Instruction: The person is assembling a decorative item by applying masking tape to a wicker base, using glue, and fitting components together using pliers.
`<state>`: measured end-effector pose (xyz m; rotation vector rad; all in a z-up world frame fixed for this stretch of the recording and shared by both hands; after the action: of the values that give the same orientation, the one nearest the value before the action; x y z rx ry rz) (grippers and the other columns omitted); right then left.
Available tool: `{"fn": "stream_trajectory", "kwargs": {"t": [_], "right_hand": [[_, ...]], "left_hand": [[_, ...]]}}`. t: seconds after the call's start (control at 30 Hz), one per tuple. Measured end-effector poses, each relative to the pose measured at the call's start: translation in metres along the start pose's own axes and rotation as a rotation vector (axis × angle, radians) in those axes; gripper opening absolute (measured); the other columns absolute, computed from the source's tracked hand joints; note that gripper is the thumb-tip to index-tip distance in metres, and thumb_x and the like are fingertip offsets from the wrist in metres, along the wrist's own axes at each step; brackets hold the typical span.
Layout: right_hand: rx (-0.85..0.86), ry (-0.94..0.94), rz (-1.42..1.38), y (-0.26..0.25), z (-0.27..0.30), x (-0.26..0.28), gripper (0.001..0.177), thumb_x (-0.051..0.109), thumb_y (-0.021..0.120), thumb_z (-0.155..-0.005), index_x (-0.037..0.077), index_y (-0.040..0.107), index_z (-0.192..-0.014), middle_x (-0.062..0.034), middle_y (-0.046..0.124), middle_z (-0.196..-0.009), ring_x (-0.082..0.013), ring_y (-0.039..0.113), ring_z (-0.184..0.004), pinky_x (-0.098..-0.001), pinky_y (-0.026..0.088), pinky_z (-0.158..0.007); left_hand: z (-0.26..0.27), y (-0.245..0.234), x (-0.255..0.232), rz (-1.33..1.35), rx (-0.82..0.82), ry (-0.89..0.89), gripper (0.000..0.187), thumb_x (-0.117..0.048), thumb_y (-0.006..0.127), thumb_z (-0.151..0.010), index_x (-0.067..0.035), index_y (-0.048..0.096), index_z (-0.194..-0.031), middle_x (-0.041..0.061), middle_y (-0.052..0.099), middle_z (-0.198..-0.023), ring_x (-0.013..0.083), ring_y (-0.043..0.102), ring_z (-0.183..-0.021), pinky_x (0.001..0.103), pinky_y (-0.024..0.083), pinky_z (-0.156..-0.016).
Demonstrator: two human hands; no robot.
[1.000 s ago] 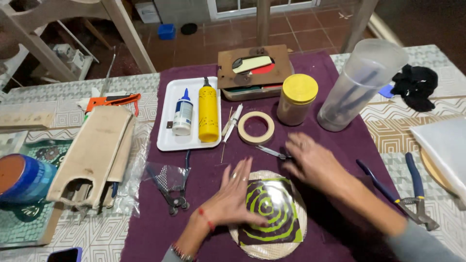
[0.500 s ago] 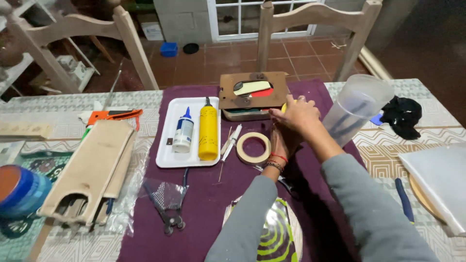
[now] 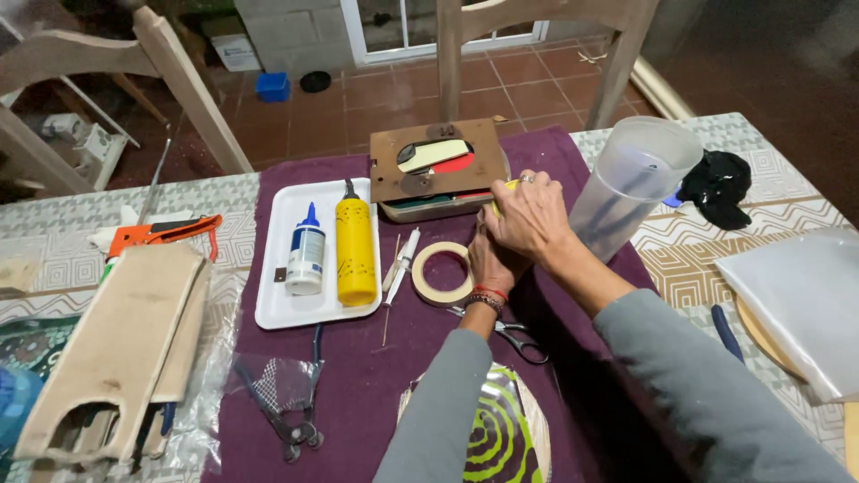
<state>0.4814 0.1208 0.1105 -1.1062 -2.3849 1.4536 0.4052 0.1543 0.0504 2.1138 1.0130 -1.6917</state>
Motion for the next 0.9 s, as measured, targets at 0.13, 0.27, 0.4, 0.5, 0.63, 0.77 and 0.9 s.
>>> {"fn": "stream_trajectory", "kwargs": {"t": [0.13,0.27,0.4,0.5,0.63,0.77,0.9], "right_hand": [[0.107,-0.198,-0.113,-0.021,0.004,0.007,0.043,0.057,0.040,-0.094,0.020,0.059,-0.103,-0.0207,0.059,-0.093,-0.0388,0.062,-0.086,-0.0482,0.048,-0.072],[0.086,-0.456,-0.149,-0.033,0.007,0.015,0.038,0.052,0.047,-0.093,0.020,0.056,-0.110,-0.0236,0.060,-0.101,-0.0399,0.063,-0.088,-0.0464,0.051,-0.075],[0.035,-0.579,-0.146,-0.036,0.007,0.011,0.039,0.047,0.048,-0.096,0.018,0.055,-0.120,-0.0233,0.060,-0.102,-0.0389,0.062,-0.086,-0.0456,0.051,-0.076],[0.029,-0.766,-0.138,-0.033,0.012,0.017,0.045,0.054,0.041,-0.097,0.020,0.051,-0.124,-0.0212,0.057,-0.107,-0.0379,0.059,-0.087,-0.0448,0.049,-0.075],[-0.022,-0.955,-0.060,-0.044,0.019,0.024,0.058,0.060,0.039,-0.098,0.014,0.049,-0.133,-0.0222,0.056,-0.114,-0.0371,0.058,-0.093,-0.0429,0.050,-0.078],[0.127,-0.911,-0.018,-0.023,0.013,0.028,0.068,0.059,0.049,-0.094,0.009,0.048,-0.140,-0.0213,0.057,-0.117,-0.0365,0.061,-0.099,-0.0437,0.054,-0.078],[0.411,-0.279,-0.054,0.031,-0.018,0.003,0.090,0.081,0.056,-0.082,0.011,0.048,-0.137,-0.0227,0.057,-0.117,-0.0457,0.066,-0.094,-0.0543,0.059,-0.069]], "left_hand": [[-0.001,-0.003,0.003,-0.041,0.033,-0.005,0.094,-0.017,0.085,-0.064,-0.002,0.025,-0.135,0.026,0.050,-0.131,0.0442,0.053,-0.126,0.053,0.042,-0.113],[-0.006,-0.011,0.002,-0.083,0.044,0.001,0.084,-0.020,0.084,-0.065,-0.004,0.033,-0.130,0.023,0.056,-0.125,0.0431,0.057,-0.121,0.053,0.045,-0.110],[-0.009,-0.013,0.001,-0.105,0.043,-0.002,0.078,-0.022,0.084,-0.066,-0.005,0.039,-0.126,0.021,0.059,-0.121,0.0423,0.060,-0.118,0.054,0.048,-0.107],[-0.008,-0.019,0.005,-0.126,0.029,-0.016,0.071,-0.024,0.084,-0.066,-0.006,0.044,-0.123,0.019,0.063,-0.117,0.0416,0.063,-0.115,0.055,0.050,-0.105],[-0.010,-0.025,0.009,-0.155,0.025,-0.029,0.062,-0.027,0.084,-0.067,-0.008,0.052,-0.117,0.015,0.069,-0.111,0.0405,0.067,-0.111,0.055,0.053,-0.102],[-0.001,-0.014,0.019,-0.164,0.059,-0.045,0.053,-0.030,0.083,-0.068,-0.010,0.060,-0.112,0.012,0.074,-0.105,0.0394,0.071,-0.106,0.056,0.057,-0.098],[-0.012,-0.009,0.007,-0.355,0.075,0.002,0.043,-0.044,0.074,-0.072,-0.018,0.070,-0.106,0.009,0.075,-0.101,0.0402,0.071,-0.100,0.053,0.060,-0.094]]}}
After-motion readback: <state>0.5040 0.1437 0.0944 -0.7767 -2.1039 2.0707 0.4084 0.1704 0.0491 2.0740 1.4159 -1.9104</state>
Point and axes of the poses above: each hand's wrist, its own z-axis away from the middle knuckle, its own y-axis out of the palm, x = y × z, the point moved 9 cm from there along -z, towards the middle knuckle
